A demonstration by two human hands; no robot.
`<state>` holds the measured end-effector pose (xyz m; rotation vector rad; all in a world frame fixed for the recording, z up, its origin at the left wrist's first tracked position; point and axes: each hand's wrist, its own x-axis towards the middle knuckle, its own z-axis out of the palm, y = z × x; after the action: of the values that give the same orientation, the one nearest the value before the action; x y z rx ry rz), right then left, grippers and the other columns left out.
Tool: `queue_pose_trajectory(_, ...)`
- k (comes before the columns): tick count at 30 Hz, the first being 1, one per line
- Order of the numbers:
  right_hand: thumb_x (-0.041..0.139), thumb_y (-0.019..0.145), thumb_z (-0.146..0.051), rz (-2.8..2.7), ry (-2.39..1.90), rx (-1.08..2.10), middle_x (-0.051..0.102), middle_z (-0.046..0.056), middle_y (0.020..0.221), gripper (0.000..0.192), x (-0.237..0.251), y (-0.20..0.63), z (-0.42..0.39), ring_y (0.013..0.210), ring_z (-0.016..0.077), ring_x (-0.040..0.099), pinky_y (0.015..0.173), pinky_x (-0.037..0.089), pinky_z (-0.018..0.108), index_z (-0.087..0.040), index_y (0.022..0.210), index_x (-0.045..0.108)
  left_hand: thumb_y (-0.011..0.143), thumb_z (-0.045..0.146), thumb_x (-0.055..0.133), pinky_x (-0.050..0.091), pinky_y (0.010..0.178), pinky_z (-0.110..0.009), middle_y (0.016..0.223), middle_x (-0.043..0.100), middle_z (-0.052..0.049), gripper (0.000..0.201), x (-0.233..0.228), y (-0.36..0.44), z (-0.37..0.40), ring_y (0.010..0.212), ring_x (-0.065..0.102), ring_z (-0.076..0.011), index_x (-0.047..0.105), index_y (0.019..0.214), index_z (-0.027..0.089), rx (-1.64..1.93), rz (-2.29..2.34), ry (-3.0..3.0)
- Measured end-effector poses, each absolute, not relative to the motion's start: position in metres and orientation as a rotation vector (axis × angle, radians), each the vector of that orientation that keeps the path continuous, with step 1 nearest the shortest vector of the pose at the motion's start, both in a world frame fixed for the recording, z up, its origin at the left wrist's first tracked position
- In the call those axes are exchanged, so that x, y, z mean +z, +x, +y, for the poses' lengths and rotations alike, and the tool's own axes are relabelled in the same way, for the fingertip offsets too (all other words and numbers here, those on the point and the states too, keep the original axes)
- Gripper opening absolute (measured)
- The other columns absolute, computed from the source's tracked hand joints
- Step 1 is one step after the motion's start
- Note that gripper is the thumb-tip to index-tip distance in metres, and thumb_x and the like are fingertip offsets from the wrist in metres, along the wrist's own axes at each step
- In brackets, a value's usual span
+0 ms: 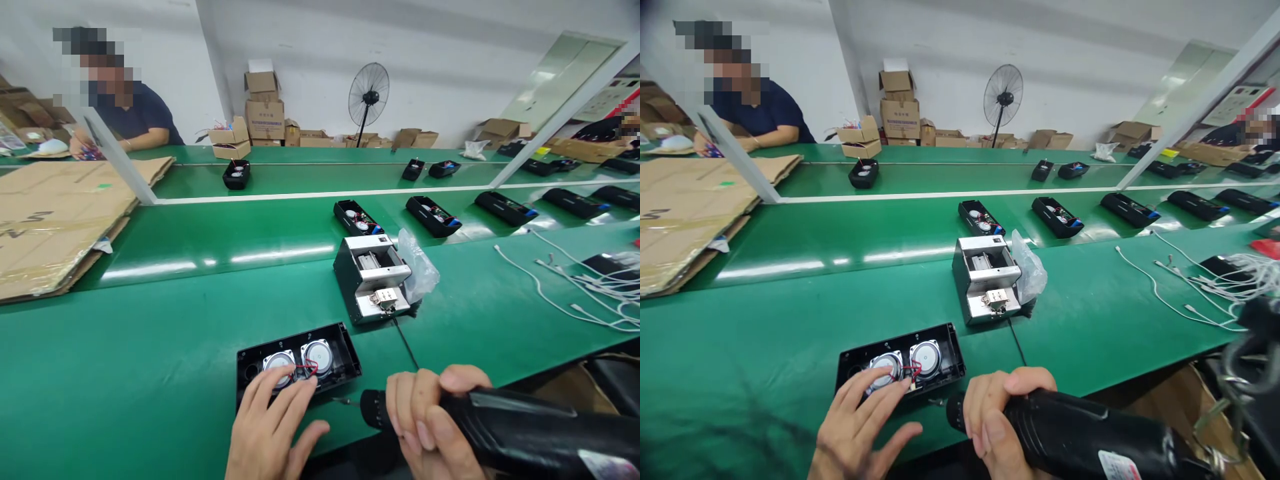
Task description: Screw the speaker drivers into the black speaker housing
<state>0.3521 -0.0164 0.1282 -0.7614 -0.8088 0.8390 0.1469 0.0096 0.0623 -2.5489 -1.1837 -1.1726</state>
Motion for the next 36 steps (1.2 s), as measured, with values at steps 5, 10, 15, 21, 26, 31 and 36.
queue_pose_trajectory(5, 0.07, 0.104, -0.03, -0.948, -0.711, 0.82, 0.054, -0.011, 0.06, 0.016, 0.118, 0.346, -0.001, 0.047, 0.0115, 0.049, 0.053, 0.048, 0.025, -0.038, 0.117, 0.066, 0.117, 0.044, 0.042, 0.049, 0.11, -0.049, 0.085, 0.081, -0.002, 0.042, 0.038, 0.151, 0.02, 0.109, 0.075, -0.029, 0.074, 0.103, 0.022, -1.003, -1.288, -2.593)
queue_pose_trajectory(10, 0.067, 0.106, -0.026, -1.013, -0.703, 0.867, 0.054, -0.01, 0.063, 0.019, 0.105, 0.341, 0.004, 0.05, 0.0122, 0.053, 0.053, 0.047, 0.026, -0.038, 0.121, 0.064, 0.118, 0.033, 0.045, 0.042, 0.116, -0.039, 0.075, 0.074, 0.004, 0.038, 0.025, 0.153, 0.02, 0.096, 0.074, -0.0186, 0.069, 0.091, 0.023, -1.112, -1.25, -2.635)
queue_pose_trajectory(15, 0.066, 0.107, -0.027, -1.014, -0.695, 0.911, 0.054, -0.009, 0.064, 0.019, 0.097, 0.341, 0.006, 0.051, 0.0129, 0.052, 0.052, 0.044, 0.028, -0.038, 0.122, 0.062, 0.119, 0.031, 0.044, 0.041, 0.114, -0.037, 0.075, 0.072, 0.006, 0.039, 0.027, 0.152, 0.018, 0.086, 0.071, -0.0156, 0.068, 0.089, 0.022, -1.15, -1.237, -2.624)
queue_pose_trajectory(21, 0.071, 0.106, -0.033, -0.995, -0.714, 0.914, 0.053, -0.01, 0.062, 0.015, 0.098, 0.337, 0.012, 0.048, 0.0122, 0.049, 0.049, 0.043, 0.027, -0.038, 0.118, 0.064, 0.119, 0.029, 0.044, 0.04, 0.114, -0.038, 0.075, 0.072, 0.006, 0.038, 0.029, 0.153, 0.018, 0.086, 0.071, -0.016, 0.068, 0.091, 0.022, -1.141, -1.232, -2.627)
queue_pose_trajectory(26, 0.068, 0.108, -0.03, -1.019, -0.697, 0.951, 0.053, -0.01, 0.064, 0.013, 0.095, 0.334, 0.01, 0.049, 0.0123, 0.05, 0.049, 0.042, 0.026, -0.038, 0.116, 0.062, 0.119, 0.028, 0.044, 0.038, 0.115, -0.037, 0.075, 0.072, 0.006, 0.038, 0.031, 0.154, 0.018, 0.086, 0.071, -0.0157, 0.068, 0.09, 0.022, -1.149, -1.234, -2.638)
queue_pose_trajectory(31, 0.066, 0.109, -0.032, -1.036, -0.734, 0.961, 0.054, -0.01, 0.065, 0.013, 0.099, 0.337, 0.001, 0.055, 0.0137, 0.051, 0.055, 0.044, 0.028, -0.039, 0.117, 0.06, 0.118, 0.028, 0.045, 0.037, 0.117, -0.036, 0.076, 0.073, 0.006, 0.036, 0.031, 0.155, 0.018, 0.087, 0.071, -0.0158, 0.069, 0.091, 0.022, -1.175, -1.242, -2.639)
queue_pose_trajectory(36, 0.068, 0.108, -0.032, -0.988, -0.73, 0.927, 0.053, -0.01, 0.064, 0.011, 0.111, 0.34, -0.003, 0.053, 0.0122, 0.048, 0.055, 0.045, 0.026, -0.037, 0.116, 0.061, 0.117, 0.031, 0.048, 0.037, 0.118, -0.038, 0.075, 0.073, 0.005, 0.035, 0.029, 0.157, 0.016, 0.089, 0.071, -0.0182, 0.069, 0.091, 0.022, -1.204, -1.283, -2.623)
